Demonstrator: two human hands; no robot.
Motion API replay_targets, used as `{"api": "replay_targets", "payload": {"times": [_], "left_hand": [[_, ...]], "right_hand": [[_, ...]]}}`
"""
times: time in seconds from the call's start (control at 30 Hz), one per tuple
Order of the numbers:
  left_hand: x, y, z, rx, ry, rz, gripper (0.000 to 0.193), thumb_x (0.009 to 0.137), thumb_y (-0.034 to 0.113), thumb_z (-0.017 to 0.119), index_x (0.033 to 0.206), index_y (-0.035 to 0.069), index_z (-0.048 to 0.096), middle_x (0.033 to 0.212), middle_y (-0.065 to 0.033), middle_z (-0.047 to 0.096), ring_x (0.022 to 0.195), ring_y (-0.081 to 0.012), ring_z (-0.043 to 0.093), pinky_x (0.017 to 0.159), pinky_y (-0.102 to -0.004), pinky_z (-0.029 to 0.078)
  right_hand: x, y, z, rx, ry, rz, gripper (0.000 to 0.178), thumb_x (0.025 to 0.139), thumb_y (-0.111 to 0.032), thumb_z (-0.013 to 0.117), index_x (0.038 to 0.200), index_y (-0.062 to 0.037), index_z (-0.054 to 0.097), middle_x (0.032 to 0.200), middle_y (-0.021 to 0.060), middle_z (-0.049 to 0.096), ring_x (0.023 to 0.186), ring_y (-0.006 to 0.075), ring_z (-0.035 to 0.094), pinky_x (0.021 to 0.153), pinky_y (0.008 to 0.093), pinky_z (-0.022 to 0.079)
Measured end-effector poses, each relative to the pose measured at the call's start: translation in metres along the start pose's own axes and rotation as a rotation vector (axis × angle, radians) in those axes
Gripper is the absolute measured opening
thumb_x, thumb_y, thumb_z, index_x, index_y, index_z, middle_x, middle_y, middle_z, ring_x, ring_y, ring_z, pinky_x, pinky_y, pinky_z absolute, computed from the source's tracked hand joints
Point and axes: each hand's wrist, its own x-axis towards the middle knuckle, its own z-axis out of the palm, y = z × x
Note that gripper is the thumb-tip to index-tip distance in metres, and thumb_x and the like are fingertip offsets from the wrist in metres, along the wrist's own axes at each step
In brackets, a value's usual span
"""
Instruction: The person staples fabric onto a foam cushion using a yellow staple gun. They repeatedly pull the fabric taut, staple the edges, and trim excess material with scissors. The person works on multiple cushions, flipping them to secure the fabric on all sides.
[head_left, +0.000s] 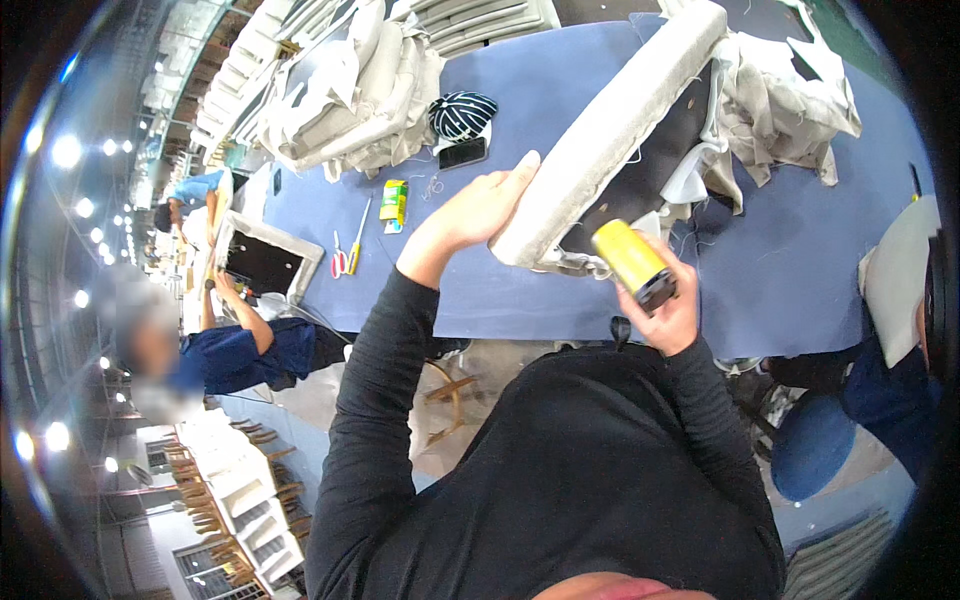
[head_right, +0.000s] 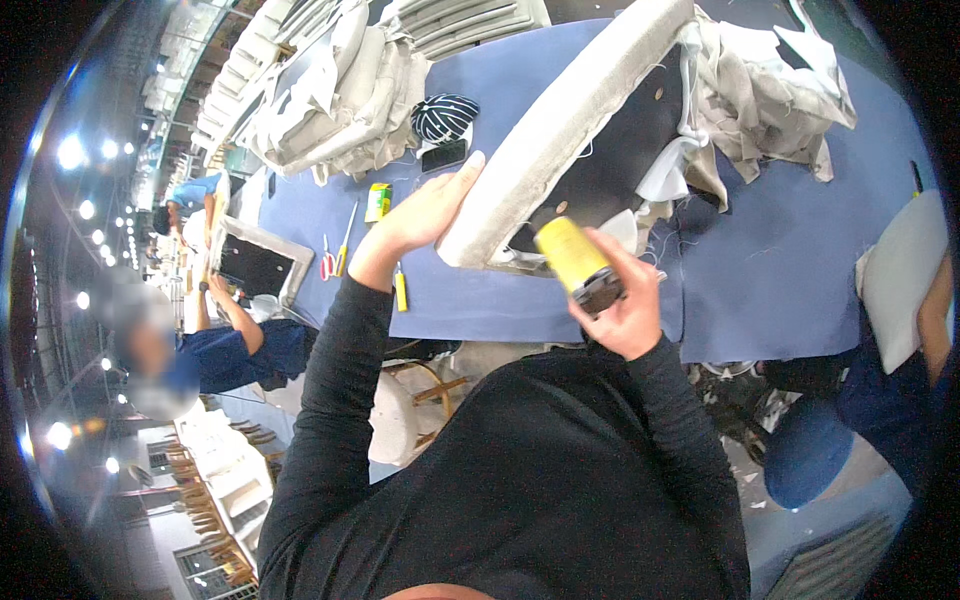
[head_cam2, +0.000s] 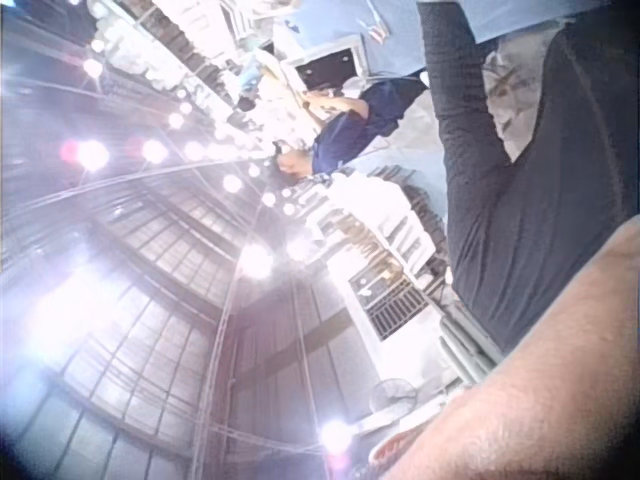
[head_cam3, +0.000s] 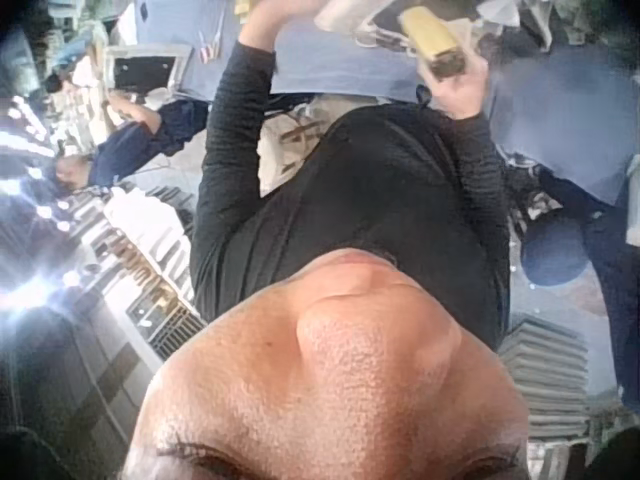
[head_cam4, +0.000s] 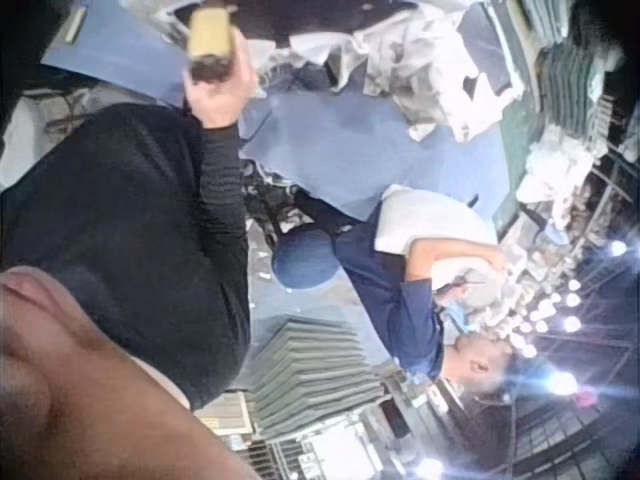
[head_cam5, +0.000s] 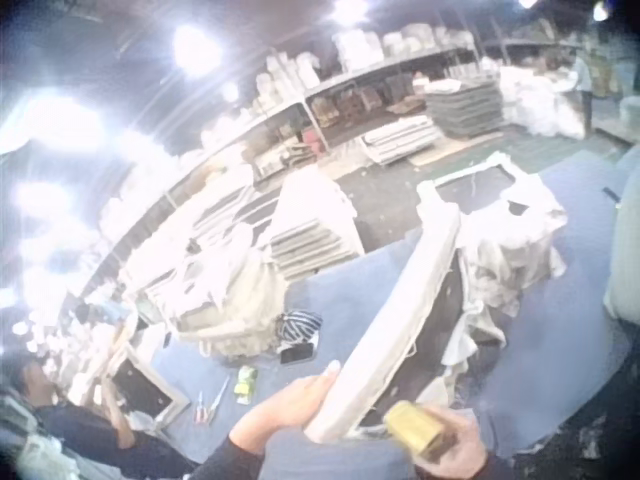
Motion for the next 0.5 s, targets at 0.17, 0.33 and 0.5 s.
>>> {"api": "replay_targets", "payload": {"times": [0.17, 0.33, 0.5], "left_hand": [[-0.021, 0.018, 0.013, 0.163, 0.12, 0.094, 0.066, 0.121, 0.051, 0.039, 0.166, 0.004, 0.046, 0.143, -0.0365, 0.067, 0.136, -0.0536, 0.062, 0.114, -0.0518, 0.049], [-0.043, 0.035, 0.027, 0.362, 0.161, 0.206, 0.075, 0.115, 0.025, 0.058, 0.178, 0.006, 0.022, 0.155, -0.0393, 0.057, 0.142, -0.0557, 0.056, 0.116, -0.0511, 0.047], [-0.042, 0.033, 0.027, 0.433, 0.146, 0.232, 0.091, 0.104, 0.016, 0.072, 0.18, 0.016, 0.022, 0.14, -0.0346, 0.064, 0.125, -0.0545, 0.064, 0.109, -0.0522, 0.051]], "right_hand": [[-0.006, -0.005, 0.025, -0.019, -0.101, 0.055, 0.076, 0.078, -0.004, 0.083, 0.15, 0.0051, 0.06, 0.137, 0.0255, 0.074, 0.121, 0.0378, 0.078, 0.104, 0.0397, 0.058], [-0.001, -0.007, 0.038, -0.107, -0.028, 0.08, 0.069, 0.074, -0.004, 0.082, 0.141, 0.001, 0.064, 0.129, 0.0241, 0.072, 0.119, 0.045, 0.074, 0.1, 0.0423, 0.058], [0.025, -0.019, 0.005, -0.125, -0.035, 0.107, 0.064, 0.075, 0.001, 0.08, 0.138, -0.0013, 0.071, 0.126, 0.0184, 0.074, 0.114, 0.0363, 0.076, 0.101, 0.0393, 0.057]]}}
